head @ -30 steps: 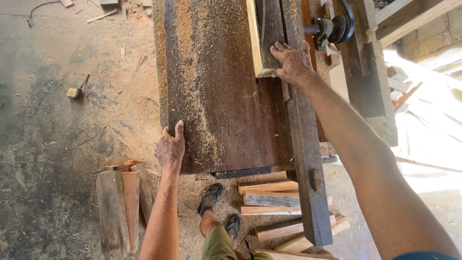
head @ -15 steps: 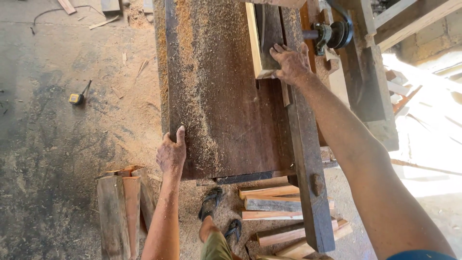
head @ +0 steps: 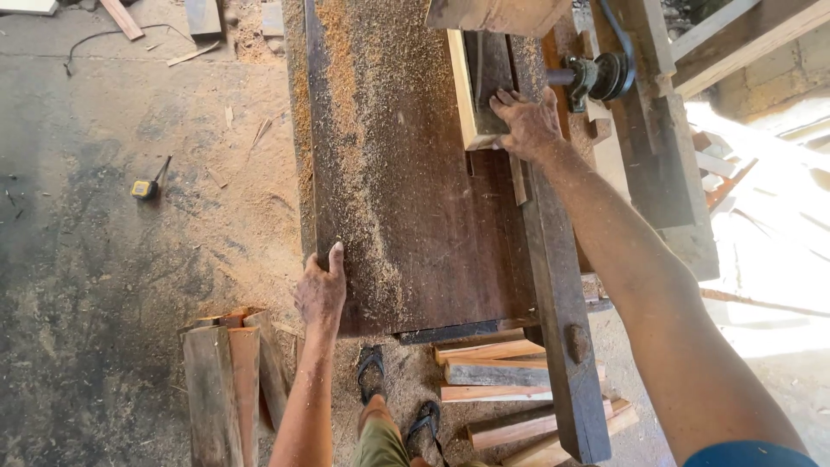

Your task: Cutting wooden planks into thinner strips using a table saw.

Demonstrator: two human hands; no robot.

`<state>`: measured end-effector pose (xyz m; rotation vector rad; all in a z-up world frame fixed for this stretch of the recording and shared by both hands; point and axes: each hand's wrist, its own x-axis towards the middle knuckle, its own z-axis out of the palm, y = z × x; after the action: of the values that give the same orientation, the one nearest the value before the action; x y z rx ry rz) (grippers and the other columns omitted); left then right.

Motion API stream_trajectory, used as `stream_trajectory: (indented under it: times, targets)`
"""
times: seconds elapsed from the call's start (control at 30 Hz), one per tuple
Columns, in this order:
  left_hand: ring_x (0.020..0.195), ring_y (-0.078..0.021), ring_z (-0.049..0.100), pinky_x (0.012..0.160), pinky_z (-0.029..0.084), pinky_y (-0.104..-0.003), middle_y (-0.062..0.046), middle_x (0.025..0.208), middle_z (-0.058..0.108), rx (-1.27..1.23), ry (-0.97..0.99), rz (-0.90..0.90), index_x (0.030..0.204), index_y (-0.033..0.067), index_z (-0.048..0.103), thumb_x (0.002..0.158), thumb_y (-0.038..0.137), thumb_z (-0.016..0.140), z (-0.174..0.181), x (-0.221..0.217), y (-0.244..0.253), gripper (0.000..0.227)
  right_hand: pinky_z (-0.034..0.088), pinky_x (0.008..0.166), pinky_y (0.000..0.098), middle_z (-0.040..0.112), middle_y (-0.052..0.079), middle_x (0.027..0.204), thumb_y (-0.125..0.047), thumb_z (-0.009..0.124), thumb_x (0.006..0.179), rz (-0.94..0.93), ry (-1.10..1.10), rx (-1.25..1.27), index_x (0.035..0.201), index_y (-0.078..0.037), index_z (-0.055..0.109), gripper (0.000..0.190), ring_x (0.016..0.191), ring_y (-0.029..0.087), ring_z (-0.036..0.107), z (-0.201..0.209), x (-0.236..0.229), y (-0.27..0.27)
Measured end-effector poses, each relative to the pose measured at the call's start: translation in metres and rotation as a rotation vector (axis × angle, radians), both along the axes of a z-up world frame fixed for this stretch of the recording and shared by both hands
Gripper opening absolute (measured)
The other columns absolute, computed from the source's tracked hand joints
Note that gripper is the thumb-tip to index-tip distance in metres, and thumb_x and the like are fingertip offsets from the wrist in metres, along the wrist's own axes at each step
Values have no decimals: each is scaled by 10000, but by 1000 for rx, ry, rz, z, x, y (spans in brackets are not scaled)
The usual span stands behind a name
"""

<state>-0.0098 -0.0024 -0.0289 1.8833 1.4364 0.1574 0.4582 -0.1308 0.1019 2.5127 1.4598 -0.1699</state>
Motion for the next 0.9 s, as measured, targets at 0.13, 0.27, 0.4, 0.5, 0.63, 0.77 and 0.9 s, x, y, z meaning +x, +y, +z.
stream_trajectory:
  times: [0.13, 0.27, 0.4, 0.5, 0.63, 0.77, 0.9]
  targets:
    - [490, -116, 533, 446, 453, -327, 3, 592, 569, -29, -25, 4, 1217, 29, 700, 982, 782, 362, 7, 2, 0, 858, 48, 1210, 725, 362, 23, 1663, -456, 763, 859, 12, -14, 32, 1558, -211, 444, 806, 1490, 249, 379, -5, 7, 2]
    - [510, -185, 552, 461, 465, -394, -31, 619, 604, -75, -11, -1, 1179, 78, 704, 978, 745, 371, 18, 2, 0, 772, 51, 1248, 731, 431, 21, 1615, -472, 743, 933, -66, -8, -56, 1584, -233, 445, 755, 1536, 246, 371, -3, 8, 10]
    - [630, -218, 673, 545, 541, -404, -96, 714, 701, 45, -85, 7, 1189, 60, 682, 1015, 679, 455, 36, 5, 1, 682, 54, 1190, 735, 344, 17, 1669, -435, 796, 842, -11, -17, 33, 1541, -202, 450, 814, 1502, 282, 362, -4, 11, 11]
    - [675, -244, 715, 608, 572, -426, -107, 767, 733, -115, -66, 15, 1158, 111, 688, 996, 657, 448, 56, 3, 2, 618, 48, 1203, 739, 350, 31, 1669, -441, 795, 862, -20, 6, 52, 1538, -184, 465, 795, 1506, 296, 364, -8, 10, 11]
    - [724, -272, 723, 636, 569, -459, -117, 859, 734, -50, -135, 42, 1114, 98, 706, 999, 643, 495, 51, 5, 2, 596, 30, 1185, 740, 349, 51, 1660, -496, 796, 800, -35, 52, 69, 1529, -170, 468, 862, 1515, 311, 345, 4, 6, 19]
    - [730, -270, 719, 658, 567, -457, -119, 839, 745, -33, -116, 32, 1102, 96, 704, 1017, 634, 510, 52, 6, 4, 578, 18, 1204, 760, 380, 43, 1675, -499, 733, 901, 28, 41, 107, 1529, -189, 509, 735, 1513, 315, 367, -4, 17, 17]
    - [774, -280, 745, 699, 590, -457, -125, 865, 758, -135, -83, 53, 1100, 110, 698, 994, 622, 497, 68, 7, 4, 560, 17, 1161, 750, 407, 123, 1609, -581, 788, 825, -1, 90, 128, 1438, -125, 541, 802, 1470, 373, 354, 10, 10, 25]
